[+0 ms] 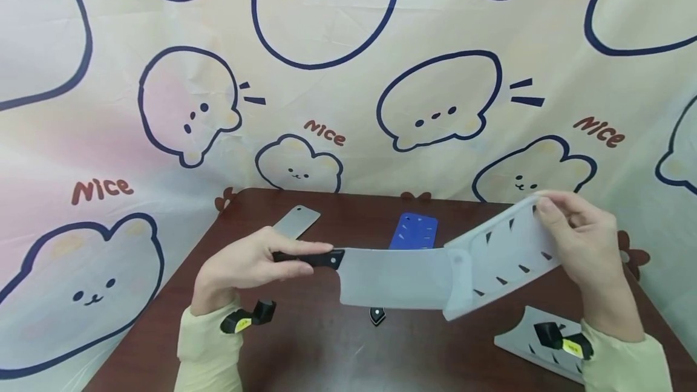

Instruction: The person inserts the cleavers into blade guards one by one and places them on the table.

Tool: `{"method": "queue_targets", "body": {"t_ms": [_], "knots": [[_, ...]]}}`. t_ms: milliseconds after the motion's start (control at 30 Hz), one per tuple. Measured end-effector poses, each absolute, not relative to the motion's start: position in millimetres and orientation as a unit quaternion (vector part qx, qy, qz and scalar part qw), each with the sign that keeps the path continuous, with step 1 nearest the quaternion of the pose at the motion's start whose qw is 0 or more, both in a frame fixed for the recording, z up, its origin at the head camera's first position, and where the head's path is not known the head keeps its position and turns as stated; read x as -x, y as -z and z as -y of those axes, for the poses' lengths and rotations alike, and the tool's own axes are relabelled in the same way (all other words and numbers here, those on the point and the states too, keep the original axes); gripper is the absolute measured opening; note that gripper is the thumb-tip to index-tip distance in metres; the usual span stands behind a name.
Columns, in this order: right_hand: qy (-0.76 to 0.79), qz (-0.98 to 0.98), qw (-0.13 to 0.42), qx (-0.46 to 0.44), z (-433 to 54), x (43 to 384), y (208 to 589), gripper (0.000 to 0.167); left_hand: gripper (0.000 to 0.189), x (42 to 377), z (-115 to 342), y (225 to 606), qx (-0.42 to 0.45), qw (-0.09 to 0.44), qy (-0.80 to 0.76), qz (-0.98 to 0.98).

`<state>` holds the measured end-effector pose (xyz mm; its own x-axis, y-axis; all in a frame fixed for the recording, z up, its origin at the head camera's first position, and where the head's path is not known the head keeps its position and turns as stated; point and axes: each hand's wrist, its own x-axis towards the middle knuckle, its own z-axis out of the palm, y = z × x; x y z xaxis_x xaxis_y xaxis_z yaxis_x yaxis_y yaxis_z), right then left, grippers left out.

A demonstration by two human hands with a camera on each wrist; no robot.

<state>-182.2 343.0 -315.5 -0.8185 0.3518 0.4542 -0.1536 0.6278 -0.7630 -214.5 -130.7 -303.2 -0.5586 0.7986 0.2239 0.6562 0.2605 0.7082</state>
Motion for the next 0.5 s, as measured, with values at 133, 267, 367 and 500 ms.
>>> {"method": "queue_targets", "body": {"t_ms": [133, 267, 367, 500], "knots": [[-0.42, 0.848, 0.322, 0.024, -338.8, 186.2, 320.4, 0.03, 0.036, 216.0, 129.1, 302.6, -0.448, 0.073, -0.388, -0.802], [-0.431, 0.836, 0.338, 0.032, -338.3, 186.0, 319.6, 0.028, 0.034, 215.8, 129.6, 302.3, -0.438, 0.038, -0.392, -0.808], [-0.439, 0.82, 0.363, 0.046, -336.9, 183.9, 316.8, 0.027, 0.032, 213.4, 130.8, 301.2, -0.439, 0.007, -0.403, -0.803], [-0.444, 0.804, 0.393, 0.045, -333.2, 180.1, 311.8, 0.026, 0.03, 210.5, 131.1, 299.5, -0.443, -0.004, -0.423, -0.79]]}}
